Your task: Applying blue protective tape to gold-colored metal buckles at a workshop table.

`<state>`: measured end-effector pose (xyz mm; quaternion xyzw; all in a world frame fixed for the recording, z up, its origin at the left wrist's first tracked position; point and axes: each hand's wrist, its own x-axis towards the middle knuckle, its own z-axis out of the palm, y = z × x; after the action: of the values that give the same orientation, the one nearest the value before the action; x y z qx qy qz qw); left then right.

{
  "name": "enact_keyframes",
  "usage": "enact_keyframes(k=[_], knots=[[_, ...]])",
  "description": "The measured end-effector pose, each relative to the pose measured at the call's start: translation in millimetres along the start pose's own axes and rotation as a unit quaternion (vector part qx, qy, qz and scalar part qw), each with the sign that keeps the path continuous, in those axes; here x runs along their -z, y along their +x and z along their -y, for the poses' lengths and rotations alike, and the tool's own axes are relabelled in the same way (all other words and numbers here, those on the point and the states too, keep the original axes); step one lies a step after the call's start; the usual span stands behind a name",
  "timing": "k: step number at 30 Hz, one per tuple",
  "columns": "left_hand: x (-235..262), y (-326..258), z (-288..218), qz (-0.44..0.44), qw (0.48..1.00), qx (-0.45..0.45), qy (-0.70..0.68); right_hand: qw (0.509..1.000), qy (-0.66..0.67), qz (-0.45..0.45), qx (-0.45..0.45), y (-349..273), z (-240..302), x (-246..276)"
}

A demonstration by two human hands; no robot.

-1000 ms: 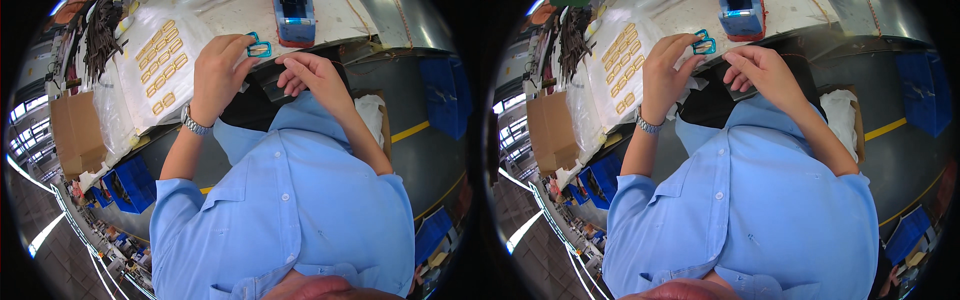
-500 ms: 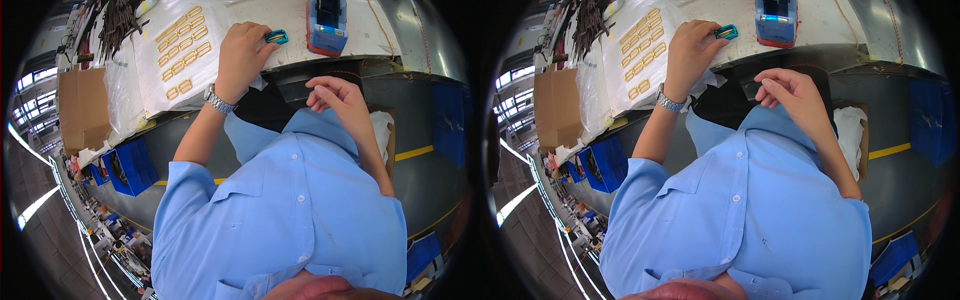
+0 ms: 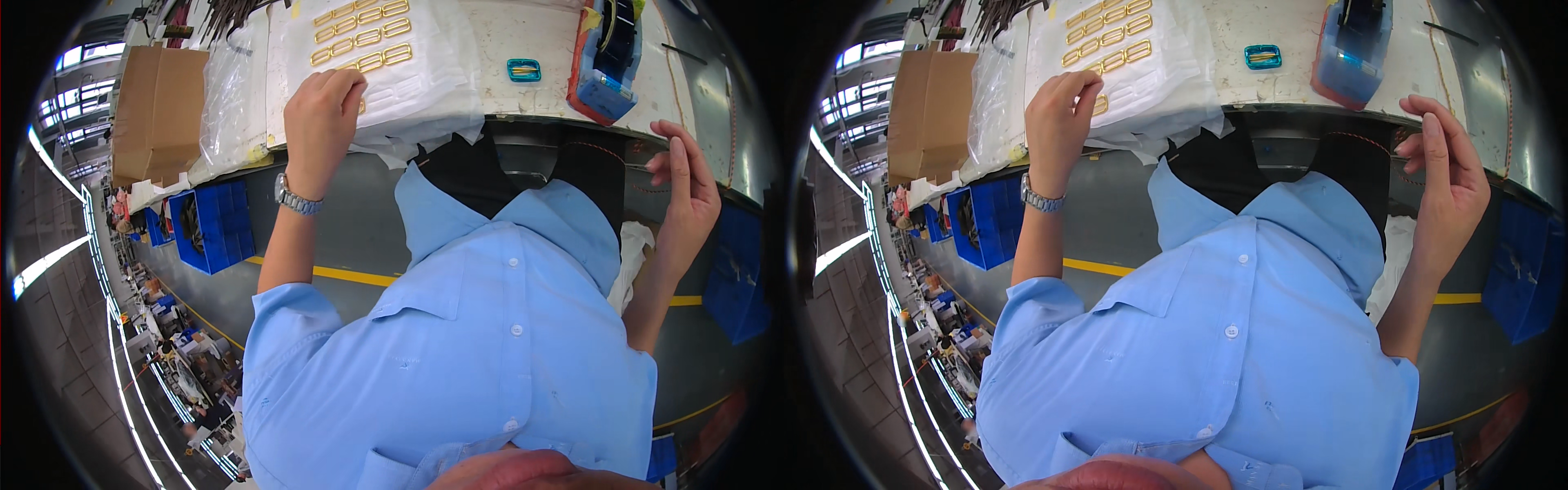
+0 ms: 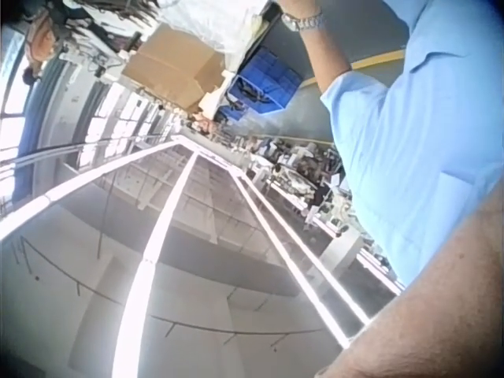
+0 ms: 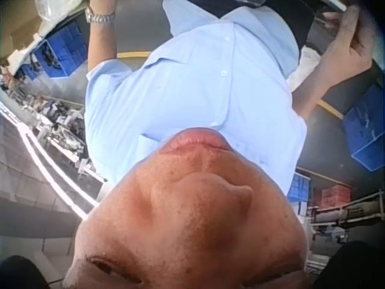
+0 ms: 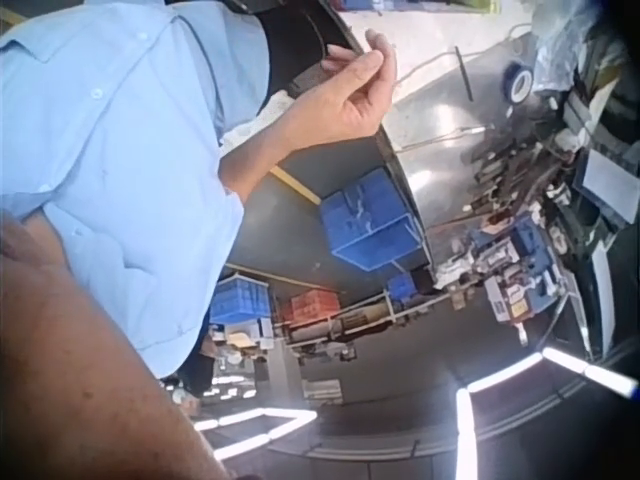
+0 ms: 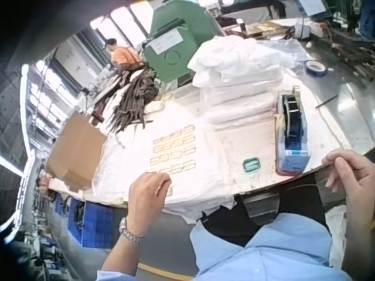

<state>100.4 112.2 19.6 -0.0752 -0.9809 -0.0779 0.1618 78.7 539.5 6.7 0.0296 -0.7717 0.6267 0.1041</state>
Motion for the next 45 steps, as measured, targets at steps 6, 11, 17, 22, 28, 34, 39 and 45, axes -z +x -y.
enact_keyframes(k=[6,11,17,22,28,34,39,45], knots=[[3.7,-28.1,25.1,0.101,0.991,-0.069,0.045,0.997,-0.064,0.048,-0.013,34.1,-17.3,-16.0],[-2.4,-21.4,31.0,0.075,0.992,-0.101,0.032,0.994,-0.018,0.091,-0.056,43.6,-28.2,-35.0],[0.3,13.5,3.3,0.041,0.878,0.191,-0.436,0.992,-0.021,0.106,-0.068,52.3,-24.6,-43.8],[-24.4,38.8,-69.6,0.091,0.725,0.158,-0.665,0.983,0.130,0.111,-0.072,53.2,-23.3,-46.7],[-21.1,50.5,-124.4,0.189,0.602,0.194,-0.751,0.984,0.160,0.052,-0.065,18.2,-1.8,-47.3],[-7.0,41.3,-150.3,0.233,0.665,0.172,-0.688,0.938,0.241,0.122,-0.215,-54.7,11.1,-45.8],[-15.3,31.8,-161.4,0.289,0.671,0.179,-0.660,0.923,0.258,0.158,-0.238,-68.2,-0.5,-46.8],[-24.8,29.9,-165.4,0.295,0.673,0.186,-0.653,0.912,0.295,0.157,-0.237,-74.0,-4.8,-49.4]])
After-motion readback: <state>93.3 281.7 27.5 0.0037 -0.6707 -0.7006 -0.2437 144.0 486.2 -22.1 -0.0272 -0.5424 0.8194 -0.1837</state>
